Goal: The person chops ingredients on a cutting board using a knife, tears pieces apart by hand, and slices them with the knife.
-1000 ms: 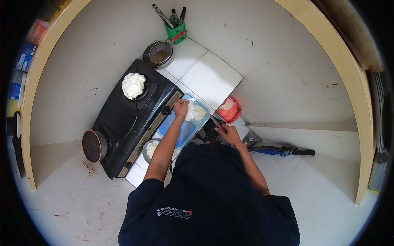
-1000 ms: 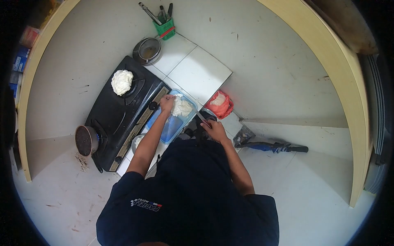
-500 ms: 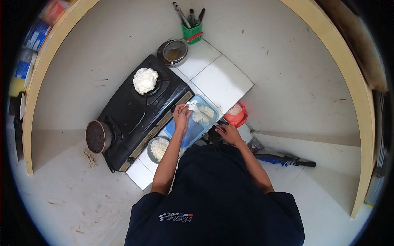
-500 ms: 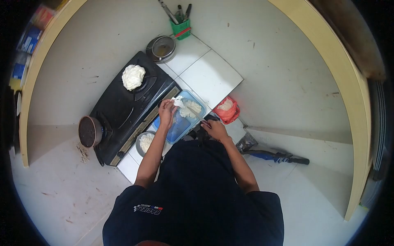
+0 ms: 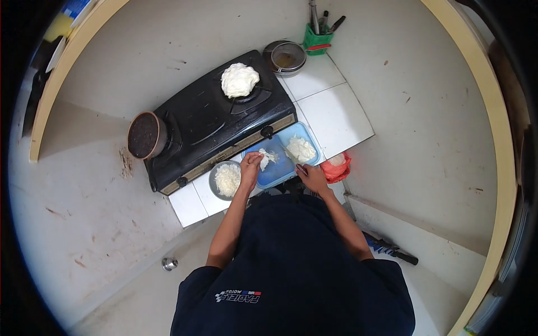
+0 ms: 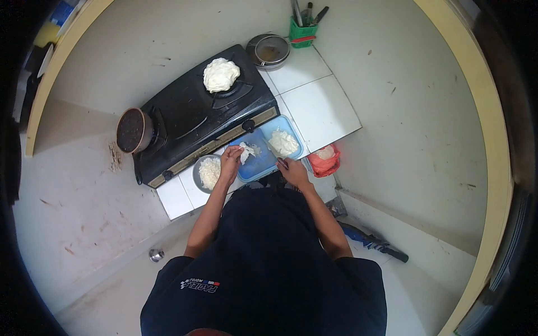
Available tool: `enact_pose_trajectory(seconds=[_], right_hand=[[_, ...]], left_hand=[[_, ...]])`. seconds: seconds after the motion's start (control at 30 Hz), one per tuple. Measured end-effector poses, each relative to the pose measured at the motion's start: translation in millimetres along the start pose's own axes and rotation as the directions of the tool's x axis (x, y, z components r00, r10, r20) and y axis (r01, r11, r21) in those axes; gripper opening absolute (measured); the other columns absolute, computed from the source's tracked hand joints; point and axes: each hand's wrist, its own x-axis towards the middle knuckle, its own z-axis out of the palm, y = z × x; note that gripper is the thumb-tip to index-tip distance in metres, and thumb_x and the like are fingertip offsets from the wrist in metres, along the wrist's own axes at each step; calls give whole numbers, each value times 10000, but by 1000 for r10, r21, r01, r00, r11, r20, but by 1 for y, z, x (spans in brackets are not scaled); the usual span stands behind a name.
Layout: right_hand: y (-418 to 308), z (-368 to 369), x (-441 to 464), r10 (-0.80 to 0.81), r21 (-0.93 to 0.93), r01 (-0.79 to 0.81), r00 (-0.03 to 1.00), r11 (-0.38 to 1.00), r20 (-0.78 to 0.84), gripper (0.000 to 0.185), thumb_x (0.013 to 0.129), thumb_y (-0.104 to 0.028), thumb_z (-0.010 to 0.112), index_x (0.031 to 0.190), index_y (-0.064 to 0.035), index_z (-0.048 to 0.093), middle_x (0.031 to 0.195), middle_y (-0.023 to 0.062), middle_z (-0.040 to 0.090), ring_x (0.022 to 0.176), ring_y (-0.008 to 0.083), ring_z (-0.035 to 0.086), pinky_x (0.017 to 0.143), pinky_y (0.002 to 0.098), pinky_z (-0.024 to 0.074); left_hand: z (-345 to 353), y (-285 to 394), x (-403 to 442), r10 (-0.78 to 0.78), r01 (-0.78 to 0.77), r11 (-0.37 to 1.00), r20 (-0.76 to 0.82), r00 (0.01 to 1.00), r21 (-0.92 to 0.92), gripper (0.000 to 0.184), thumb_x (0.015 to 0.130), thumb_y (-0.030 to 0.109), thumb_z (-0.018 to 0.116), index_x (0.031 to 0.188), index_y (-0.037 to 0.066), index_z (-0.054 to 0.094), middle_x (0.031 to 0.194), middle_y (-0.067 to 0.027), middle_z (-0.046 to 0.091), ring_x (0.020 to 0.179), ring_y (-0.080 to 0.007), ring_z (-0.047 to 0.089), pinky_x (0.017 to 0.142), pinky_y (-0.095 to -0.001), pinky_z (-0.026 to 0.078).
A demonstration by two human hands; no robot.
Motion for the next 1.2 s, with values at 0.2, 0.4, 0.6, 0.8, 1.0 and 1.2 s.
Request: enact_pose_trajectory(seconds=[0.2,0.4,0.6,0.8,1.0,1.2], right_hand=[[3,25,14,-41,-70,39,999,997,-24,406,959,-389,623,986,15,666,849,257,701,844,449,692,759,545,533],[2,42,23,-130,-43,127,989,991,-63,332,917,-238,662,1111,23,599,1000,278,689,918,475,669,815,550,536],[4,48,20,-202,-15,202,968,979,-152,341,894,-153,684,1169,8,564,1123,248,586,971,466,639,831,522,526],[-7,39,12,-206,-118,193,971,974,-117,346,886,-139,679,1174,7,553,1121,252,572,928,460,656,795,542,544],[-29,22,10,-148,-263,110,981,958,-129,223,917,-181,662,1019,13,622,960,189,624,904,424,676,758,510,554],[-100,-15,11,-126,414,192,975,890,-183,252,964,-167,694,1140,10,660,1062,139,690,873,219,708,722,327,535]], left_hand=[[-20,-3,-13,-25,23,999,-36,999,-50,185,935,60,714,1077,91,599,1021,6,631,933,-87,587,789,-260,470],[-12,19,-29,-29,25,996,-51,998,-82,267,940,50,708,1167,99,575,1141,-2,597,1044,-109,589,861,-300,496],[-7,30,-34,-11,10,996,-10,1000,-88,329,947,53,704,1245,101,573,1160,-3,608,1060,-114,601,876,-301,503],[3,44,-42,8,-6,990,10,1000,-139,309,951,51,699,1232,95,575,1160,-13,626,1055,-115,613,880,-299,505],[8,47,-43,42,-41,988,3,999,-147,236,956,41,686,1162,95,584,1102,-1,657,1040,-102,622,851,-275,489],[9,47,-42,93,-95,995,130,987,10,177,952,42,693,1099,93,608,999,7,693,948,-71,621,797,-222,461]])
